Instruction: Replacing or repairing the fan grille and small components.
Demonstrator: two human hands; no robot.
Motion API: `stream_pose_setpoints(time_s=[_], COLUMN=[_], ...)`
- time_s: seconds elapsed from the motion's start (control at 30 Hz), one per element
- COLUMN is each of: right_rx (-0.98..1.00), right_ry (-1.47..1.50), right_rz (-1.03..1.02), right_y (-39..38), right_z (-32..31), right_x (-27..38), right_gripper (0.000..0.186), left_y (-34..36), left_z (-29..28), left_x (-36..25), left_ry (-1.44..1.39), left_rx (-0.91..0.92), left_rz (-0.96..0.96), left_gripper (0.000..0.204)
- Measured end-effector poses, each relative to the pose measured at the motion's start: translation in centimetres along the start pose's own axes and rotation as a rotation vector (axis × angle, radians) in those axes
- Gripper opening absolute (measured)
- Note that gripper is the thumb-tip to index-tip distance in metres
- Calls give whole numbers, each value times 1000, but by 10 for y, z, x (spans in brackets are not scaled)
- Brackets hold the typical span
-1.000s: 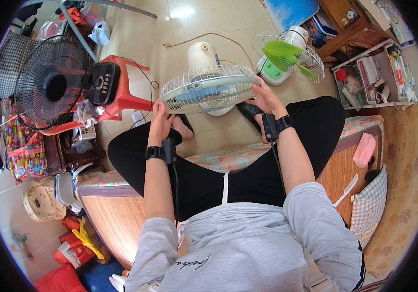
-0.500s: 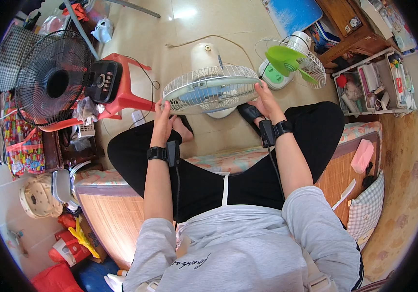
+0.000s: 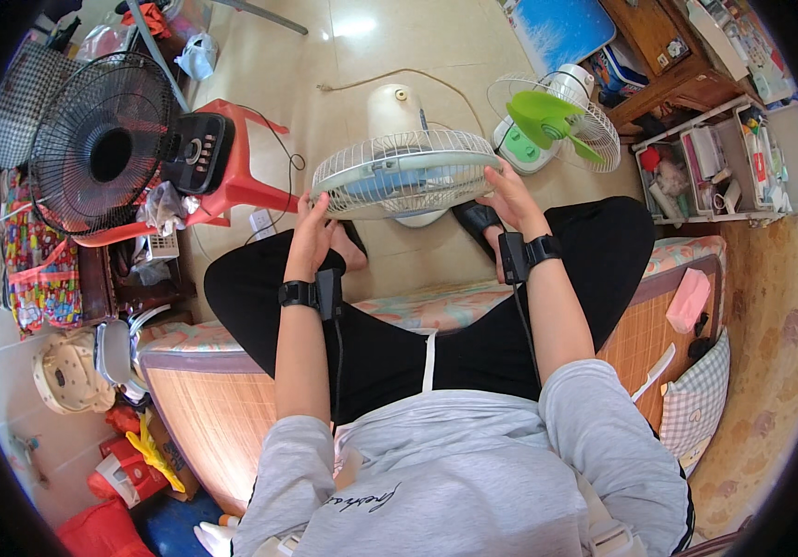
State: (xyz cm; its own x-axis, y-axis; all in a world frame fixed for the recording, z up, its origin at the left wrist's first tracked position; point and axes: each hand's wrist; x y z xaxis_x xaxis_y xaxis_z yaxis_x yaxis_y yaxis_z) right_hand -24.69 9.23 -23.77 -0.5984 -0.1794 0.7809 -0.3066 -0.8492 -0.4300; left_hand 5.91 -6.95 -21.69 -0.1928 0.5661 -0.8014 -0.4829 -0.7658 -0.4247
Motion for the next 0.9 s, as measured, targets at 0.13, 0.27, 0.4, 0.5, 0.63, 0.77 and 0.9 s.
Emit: stream_pose_setpoints(time_s=[0.13,0.27,0.4,0.5,0.63,0.77,0.9], right_rx=[25,25,0,-25,-83,-144,-126], right_ry=[-5,-87,-261,-325,-460,-573,-615], right_rz=[-4,9,-95,-143,-204,-219,-372], right_y=[-6,2,6,-1,0,-4,-2], right_z=[8,-3,1,9,13,23,33], right_x=[11,5,4,9,11,14,16], right_gripper=[100,97,93,90,85,76,67], left_y=[-2,-2,-7,-8,-10,-9,-6], left_z=[0,3,10,14,20,20,20], left_x=[-6,-6,-5,-7,-11,-14,-14], left_ry=[-63,-86,-28,5,92,136,160], left_rx=[48,20,-41,-59,-27,-40,-59], left_rz=[-28,-28,-7,4,26,27,44], left_gripper=[75,75,62,73,83,86,86])
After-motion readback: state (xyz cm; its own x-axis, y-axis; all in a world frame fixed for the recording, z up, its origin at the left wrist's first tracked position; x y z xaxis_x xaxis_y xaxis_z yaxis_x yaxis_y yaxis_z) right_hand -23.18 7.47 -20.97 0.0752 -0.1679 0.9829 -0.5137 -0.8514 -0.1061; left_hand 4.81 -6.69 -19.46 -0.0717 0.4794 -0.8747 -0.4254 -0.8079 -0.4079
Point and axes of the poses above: each hand's wrist, its own y-axis towards the middle knuckle, its own z-axis out of the palm, x = y × z, and after that the axes turned 1 degree about -y, right-handed
